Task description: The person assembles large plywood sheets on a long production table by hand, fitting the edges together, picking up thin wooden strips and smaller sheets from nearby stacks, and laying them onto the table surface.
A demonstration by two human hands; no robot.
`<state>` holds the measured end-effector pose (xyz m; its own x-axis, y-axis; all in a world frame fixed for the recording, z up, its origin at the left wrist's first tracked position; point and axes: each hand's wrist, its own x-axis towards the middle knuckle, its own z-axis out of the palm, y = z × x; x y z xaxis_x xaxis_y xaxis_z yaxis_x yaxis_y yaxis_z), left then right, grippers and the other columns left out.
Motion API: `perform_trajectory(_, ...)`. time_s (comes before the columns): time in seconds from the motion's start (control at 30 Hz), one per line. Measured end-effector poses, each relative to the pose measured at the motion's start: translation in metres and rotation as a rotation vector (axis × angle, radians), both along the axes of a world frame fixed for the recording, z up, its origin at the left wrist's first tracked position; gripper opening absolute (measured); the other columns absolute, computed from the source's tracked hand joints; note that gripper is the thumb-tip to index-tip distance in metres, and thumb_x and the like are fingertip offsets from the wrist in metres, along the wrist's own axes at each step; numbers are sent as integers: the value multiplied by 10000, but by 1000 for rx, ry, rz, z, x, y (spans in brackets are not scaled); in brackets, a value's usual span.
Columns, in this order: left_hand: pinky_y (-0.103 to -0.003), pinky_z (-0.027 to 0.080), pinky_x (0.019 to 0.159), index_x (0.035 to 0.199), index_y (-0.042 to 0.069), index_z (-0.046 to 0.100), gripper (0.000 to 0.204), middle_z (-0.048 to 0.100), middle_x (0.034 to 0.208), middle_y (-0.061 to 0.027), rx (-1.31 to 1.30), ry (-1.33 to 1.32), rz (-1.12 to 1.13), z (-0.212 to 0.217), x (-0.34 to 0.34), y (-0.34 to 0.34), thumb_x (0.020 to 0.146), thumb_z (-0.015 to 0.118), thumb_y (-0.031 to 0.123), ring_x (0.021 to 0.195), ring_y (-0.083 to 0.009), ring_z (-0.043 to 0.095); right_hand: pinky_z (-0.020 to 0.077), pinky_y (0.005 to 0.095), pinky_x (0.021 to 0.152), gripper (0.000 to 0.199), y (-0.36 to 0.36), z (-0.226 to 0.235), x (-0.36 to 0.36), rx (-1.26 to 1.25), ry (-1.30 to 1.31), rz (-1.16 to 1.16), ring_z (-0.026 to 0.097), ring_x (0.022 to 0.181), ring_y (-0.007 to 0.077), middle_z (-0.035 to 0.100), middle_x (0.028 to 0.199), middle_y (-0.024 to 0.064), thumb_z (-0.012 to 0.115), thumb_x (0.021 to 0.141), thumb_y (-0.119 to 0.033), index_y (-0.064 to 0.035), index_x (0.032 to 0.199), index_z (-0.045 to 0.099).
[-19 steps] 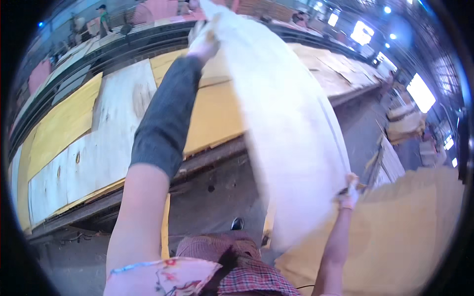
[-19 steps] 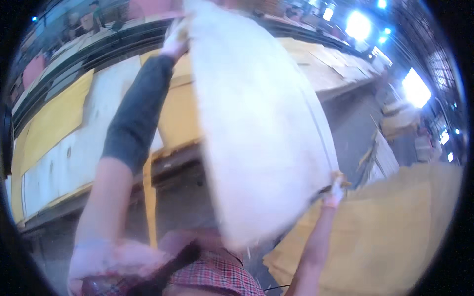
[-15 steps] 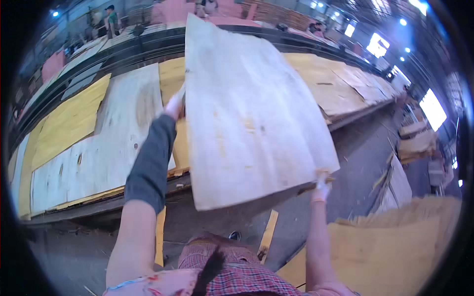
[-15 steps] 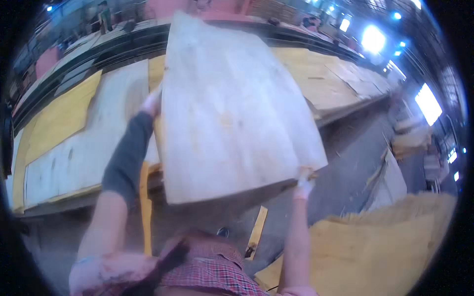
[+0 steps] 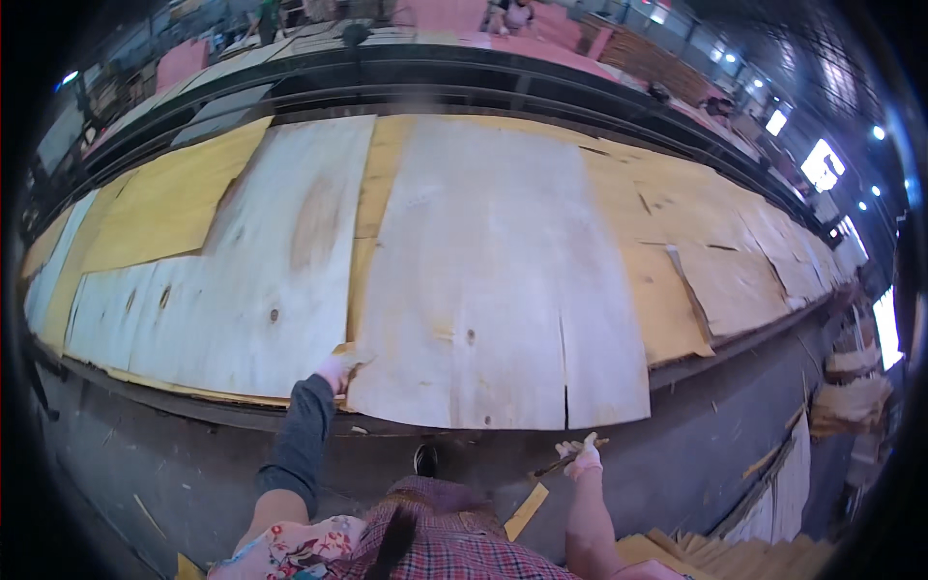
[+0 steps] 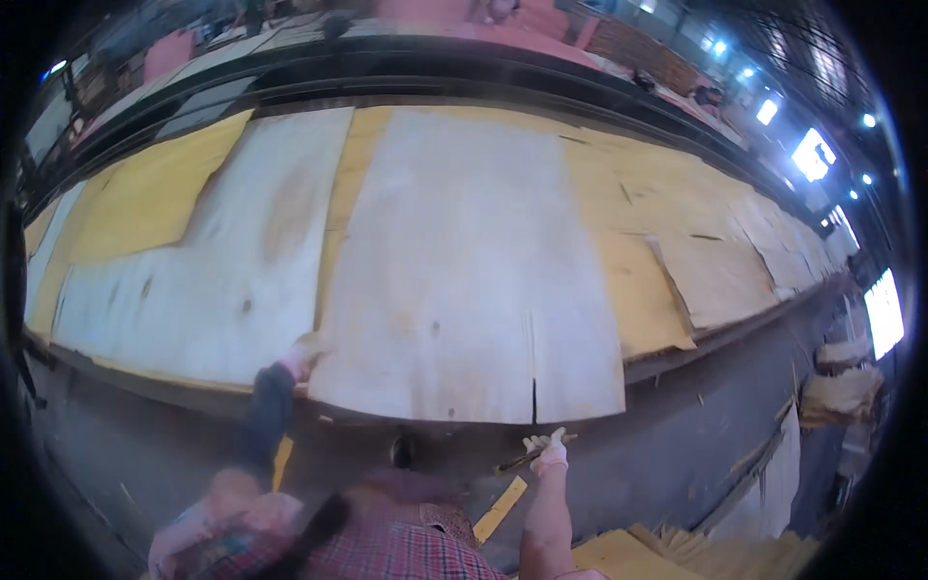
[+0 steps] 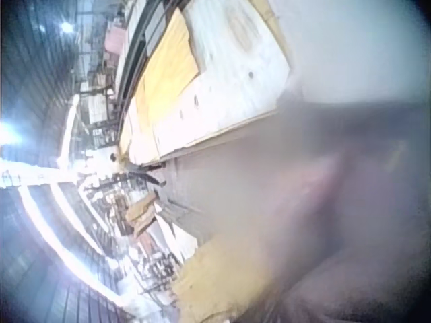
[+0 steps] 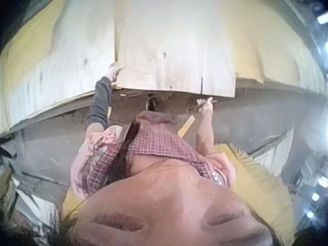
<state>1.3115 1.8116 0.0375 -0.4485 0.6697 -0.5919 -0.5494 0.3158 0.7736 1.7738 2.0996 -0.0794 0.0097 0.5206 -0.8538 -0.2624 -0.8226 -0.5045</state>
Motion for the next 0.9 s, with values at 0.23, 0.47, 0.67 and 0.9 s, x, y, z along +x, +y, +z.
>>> perform_trajectory(0.23, -191, 358, 412, 1092, 64, 589, 297, 642, 916, -7, 21, 384, 9, 129, 36, 19, 822, 574, 185, 472, -49, 442, 391, 322, 362, 209, 24, 0, -21, 163, 151, 43, 428, 413, 151, 538, 644, 6, 483, 876, -331, -135, 845, 552)
perform_trajectory(0.47, -188, 266, 389, 1004, 81, 639, 333, 598, 740, 39, -129, 329, 266, 16, 31, -24, 746, 665, 291, 440, -38, 367, 449, 322, 454, 251, 15, 12, -50, 154, 194, -54, 548, 541, 152, 621, 816, 15, 457, 893, -347, -127, 934, 571)
perform_trajectory(0.67, -211, 282, 409, 906, 94, 641, 282, 547, 664, 46, -303, 280, 216, 0, 23, -9, 720, 689, 301, 499, -45, 407, 399, 246, 473, 233, 15, 25, -43, 281, 231, -29, 500, 551, 91, 564, 702, -27, 468, 894, -334, -113, 846, 526)
perform_trajectory(0.9, -167, 326, 401, 927, 4, 649, 229, 661, 834, -34, -95, 325, 224, 56, -6, -23, 759, 636, 159, 475, -22, 480, 320, 201, 355, 223, -8, 214, -90, 816, -165, -6, 507, 480, 72, 631, 732, 65, 550, 870, -285, -62, 889, 549)
